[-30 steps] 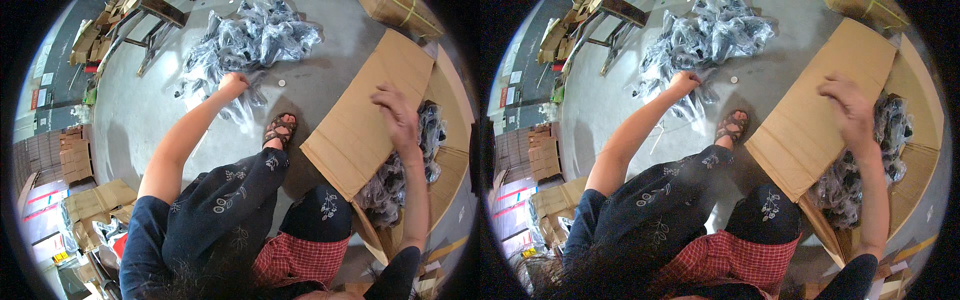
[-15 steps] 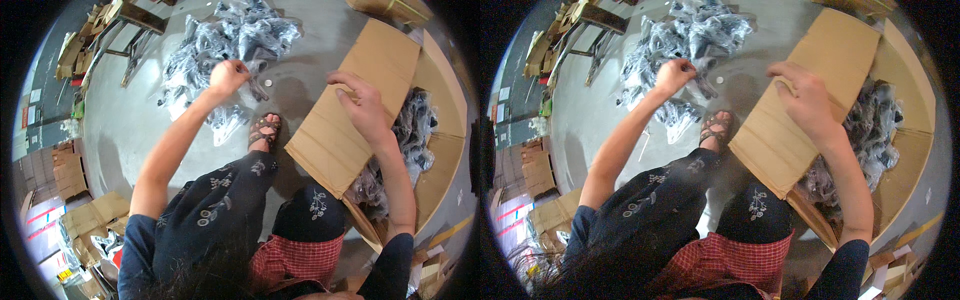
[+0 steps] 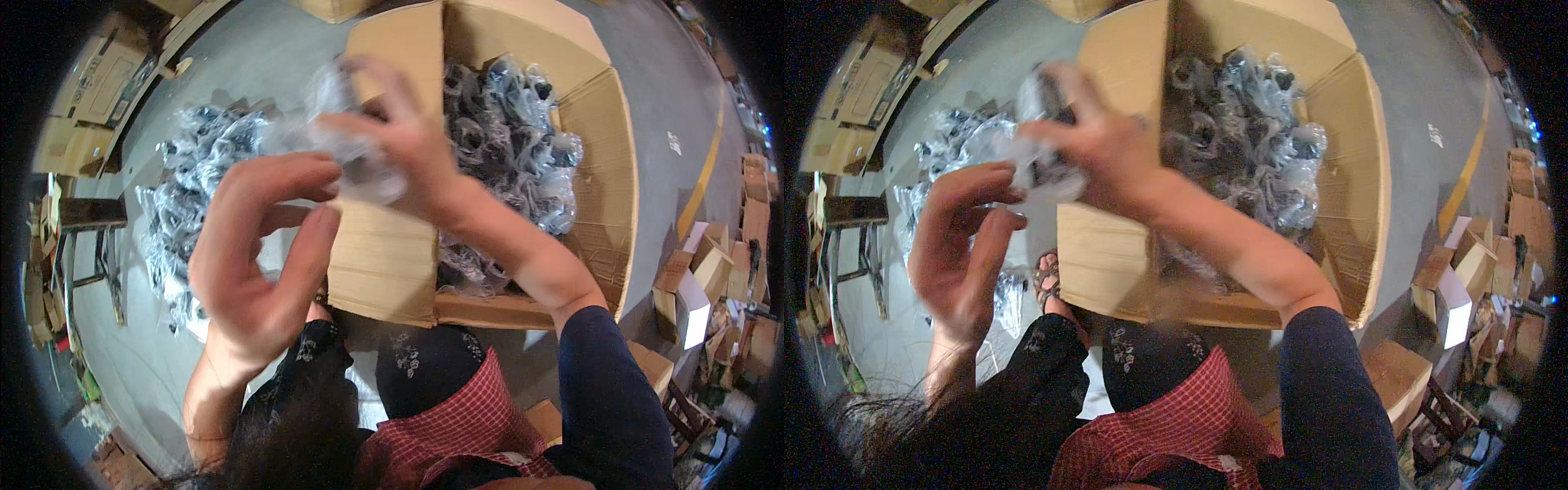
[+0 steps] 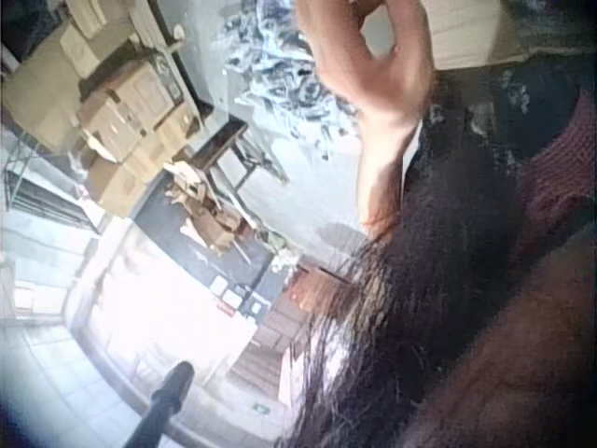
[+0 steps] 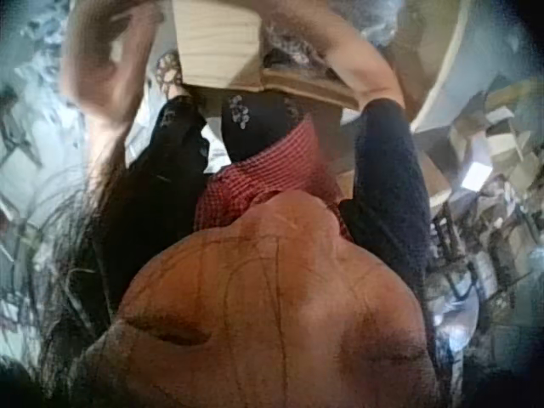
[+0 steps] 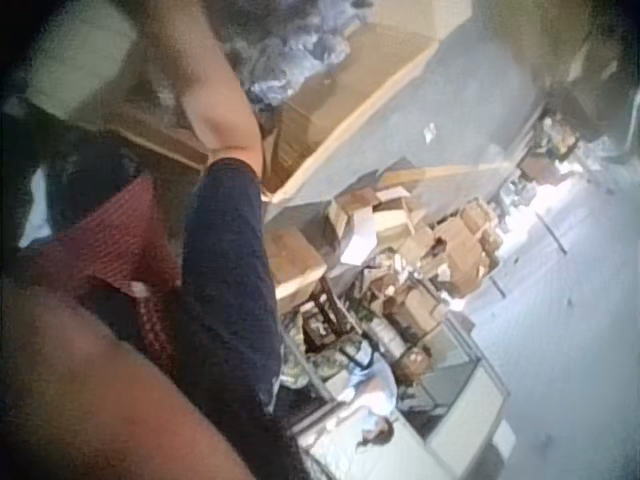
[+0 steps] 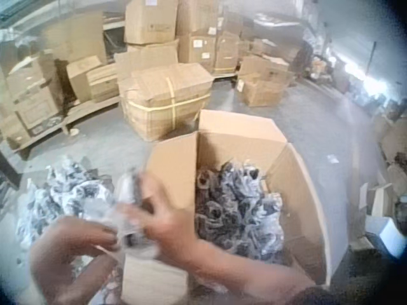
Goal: The person picks up black plastic parts wrapped in clear plastic bags from a large pile on the floor and places them one by one into an open cardboard box.
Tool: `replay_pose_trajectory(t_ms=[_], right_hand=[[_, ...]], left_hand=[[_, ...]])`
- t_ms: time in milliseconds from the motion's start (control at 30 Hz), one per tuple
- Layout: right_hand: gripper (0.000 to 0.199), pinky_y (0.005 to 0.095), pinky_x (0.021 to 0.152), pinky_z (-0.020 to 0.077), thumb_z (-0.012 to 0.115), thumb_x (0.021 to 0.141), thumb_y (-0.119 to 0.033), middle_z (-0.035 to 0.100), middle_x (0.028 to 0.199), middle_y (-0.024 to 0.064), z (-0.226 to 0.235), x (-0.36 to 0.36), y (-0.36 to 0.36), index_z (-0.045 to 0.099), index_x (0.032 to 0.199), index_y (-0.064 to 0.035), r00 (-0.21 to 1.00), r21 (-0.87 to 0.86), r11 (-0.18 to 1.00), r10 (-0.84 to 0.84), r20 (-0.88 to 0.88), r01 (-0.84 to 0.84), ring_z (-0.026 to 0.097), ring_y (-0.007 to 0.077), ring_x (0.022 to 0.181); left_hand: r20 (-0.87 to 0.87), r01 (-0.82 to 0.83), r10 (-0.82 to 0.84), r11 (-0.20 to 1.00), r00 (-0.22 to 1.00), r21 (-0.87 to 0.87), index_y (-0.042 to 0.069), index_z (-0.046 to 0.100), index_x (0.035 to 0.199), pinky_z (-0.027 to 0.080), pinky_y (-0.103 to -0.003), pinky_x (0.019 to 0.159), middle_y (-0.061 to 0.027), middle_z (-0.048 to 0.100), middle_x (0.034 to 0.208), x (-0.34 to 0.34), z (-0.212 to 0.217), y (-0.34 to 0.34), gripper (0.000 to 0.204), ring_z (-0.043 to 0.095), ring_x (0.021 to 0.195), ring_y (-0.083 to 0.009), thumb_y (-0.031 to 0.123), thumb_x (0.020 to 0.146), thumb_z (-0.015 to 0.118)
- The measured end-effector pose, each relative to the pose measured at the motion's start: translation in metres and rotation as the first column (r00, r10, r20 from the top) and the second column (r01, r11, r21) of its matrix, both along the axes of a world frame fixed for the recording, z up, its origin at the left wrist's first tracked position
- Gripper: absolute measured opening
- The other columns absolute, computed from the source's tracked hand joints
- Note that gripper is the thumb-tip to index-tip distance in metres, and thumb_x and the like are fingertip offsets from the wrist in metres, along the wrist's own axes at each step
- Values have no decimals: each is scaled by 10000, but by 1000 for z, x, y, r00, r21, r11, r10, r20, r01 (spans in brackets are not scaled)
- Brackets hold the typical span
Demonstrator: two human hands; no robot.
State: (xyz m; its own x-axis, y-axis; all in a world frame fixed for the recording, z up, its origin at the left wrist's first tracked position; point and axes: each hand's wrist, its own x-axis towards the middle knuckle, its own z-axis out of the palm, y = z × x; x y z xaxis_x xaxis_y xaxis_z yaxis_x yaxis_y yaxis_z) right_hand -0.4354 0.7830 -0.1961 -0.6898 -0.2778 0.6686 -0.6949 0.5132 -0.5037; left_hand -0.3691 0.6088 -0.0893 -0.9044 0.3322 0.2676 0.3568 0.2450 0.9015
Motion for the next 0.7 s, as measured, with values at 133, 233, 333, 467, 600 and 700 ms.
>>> replay_pose_trajectory(t_ms=[133, 233, 333, 467, 600, 700], right_hand=[[430, 455, 987, 511, 777, 727, -150, 402, 1466, 160, -4, -20, 131, 687, 1135, -52, 933, 96, 932, -356, 50, 350, 558, 329, 1204], [408, 456, 956, 516, 740, 762, -216, 436, 1450, 199, -38, -39, 258, 704, 1164, -160, 668, 669, 452, -739, -89, 589, 665, 362, 1035], [416, 492, 910, 530, 688, 771, -163, 491, 1342, 210, -67, -57, 300, 682, 1187, -163, 533, 894, 204, -845, -45, 398, 661, 382, 1012], [403, 485, 905, 530, 652, 786, -160, 450, 1352, 274, -118, -93, 340, 679, 1188, -176, 405, 940, 209, -910, 86, 270, 657, 389, 1023], [433, 476, 900, 533, 624, 799, -205, 621, 1145, 266, -167, -100, 343, 638, 1230, -175, 359, 824, 284, -927, 107, 490, 647, 424, 1010], [446, 440, 863, 533, 660, 783, -274, 664, 1064, 261, -192, -92, 351, 647, 1213, -157, 320, 712, 380, -920, 225, 591, 655, 405, 1001]], left_hand=[[-316, -113, -23, 907, 949, -405, 12, 560, 1254, 494, -388, 931, -196, 475, 1367, 1, -19, -43, 406, 521, 1200, -295, -19, 850, 576], [-113, -197, 163, 735, 980, -649, 49, 537, 1293, 480, -395, 956, -171, 438, 1412, 4, -68, -92, 465, 496, 1246, -306, 11, 837, 619], [-76, -205, 228, 624, 971, -754, 53, 509, 1322, 485, -413, 961, -167, 406, 1441, 19, -109, -143, 505, 481, 1270, -323, 16, 833, 630], [8, -221, 330, 650, 944, -727, 50, 484, 1343, 492, -415, 972, -168, 374, 1467, 27, -135, -161, 531, 504, 1254, -333, 19, 836, 637], [203, -183, 437, 692, 877, -698, 21, 481, 1335, 488, -375, 978, -161, 514, 1336, 35, -168, -194, 496, 574, 1174, -290, 60, 866, 640], [483, -83, 465, 778, 742, -622, 1, 480, 1326, 485, -352, 966, -152, 605, 1215, 48, -183, -228, 471, 600, 1137, -255, 88, 889, 634]])
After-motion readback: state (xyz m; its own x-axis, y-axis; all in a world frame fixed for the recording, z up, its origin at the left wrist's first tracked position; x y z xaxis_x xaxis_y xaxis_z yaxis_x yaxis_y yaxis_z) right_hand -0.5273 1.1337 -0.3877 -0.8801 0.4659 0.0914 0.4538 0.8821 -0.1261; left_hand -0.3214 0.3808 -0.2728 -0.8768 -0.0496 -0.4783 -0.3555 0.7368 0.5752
